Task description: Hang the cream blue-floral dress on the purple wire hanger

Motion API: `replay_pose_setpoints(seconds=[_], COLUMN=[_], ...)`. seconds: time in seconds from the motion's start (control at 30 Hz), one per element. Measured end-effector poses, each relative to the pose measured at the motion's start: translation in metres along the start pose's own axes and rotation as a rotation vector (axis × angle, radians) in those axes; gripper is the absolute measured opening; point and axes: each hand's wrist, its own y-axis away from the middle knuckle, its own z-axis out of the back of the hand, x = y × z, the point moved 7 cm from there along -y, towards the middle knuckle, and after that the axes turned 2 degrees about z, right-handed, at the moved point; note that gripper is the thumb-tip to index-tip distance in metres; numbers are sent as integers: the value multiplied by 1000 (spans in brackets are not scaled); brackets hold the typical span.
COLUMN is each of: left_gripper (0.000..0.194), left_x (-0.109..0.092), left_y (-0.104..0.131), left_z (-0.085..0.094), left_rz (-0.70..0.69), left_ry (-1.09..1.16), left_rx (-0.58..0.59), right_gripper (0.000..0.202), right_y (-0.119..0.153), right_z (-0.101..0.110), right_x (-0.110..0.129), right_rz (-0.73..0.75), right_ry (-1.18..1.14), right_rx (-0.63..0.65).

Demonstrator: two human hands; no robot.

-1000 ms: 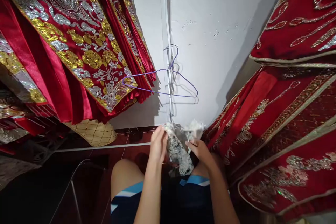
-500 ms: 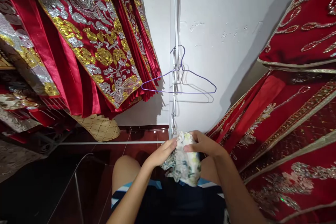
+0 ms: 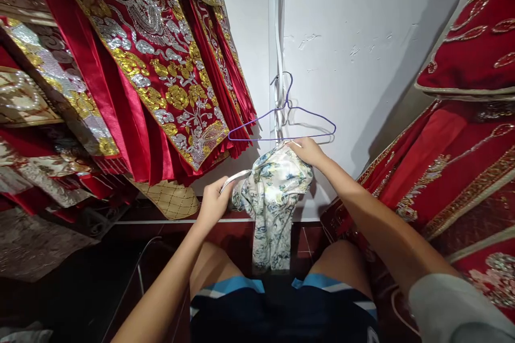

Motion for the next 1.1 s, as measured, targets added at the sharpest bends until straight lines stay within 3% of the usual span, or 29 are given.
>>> replay_pose_setpoints(seconds=[0.1,0.2,0.27,0.4,0.53,0.73,0.83,0.97,1.1], left_gripper=[48,47,35,22,29,36,36,35,35], left_x=[-6,-14,-15,-6,-6,-22,-33,-36,-30], left_y=[-5,-10,-16,-33,-43,-41,-46,-57,-60], left_z=[6,4,4,10,17,16,21,34,46], left_rz=[-39,-163,-217,-144,-173,-250,-241,-155,-132], left_ry=[-24,-304,-505,-709,-612,-331,-287,-301,-258], left_rx=[102,227,232,201,110,33,-34,-65,-79], right_gripper=[39,34,39,42,44,44,52,46,39], right_y=[8,20,21,10,9,20,8,-7,1], right_z=[11,28,29,13,2,27,11,-22,-22], right_x=[-13,-26,-31,-40,-51,-38,-29,-26,-27], right_rz=[-3,11,37,40,-20,70,30,-50,-37], right_ry=[119,68,18,-63,-132,-211,-300,-391,-309], right_rx=[-35,-157,-160,-73,22,-180,-103,39,12])
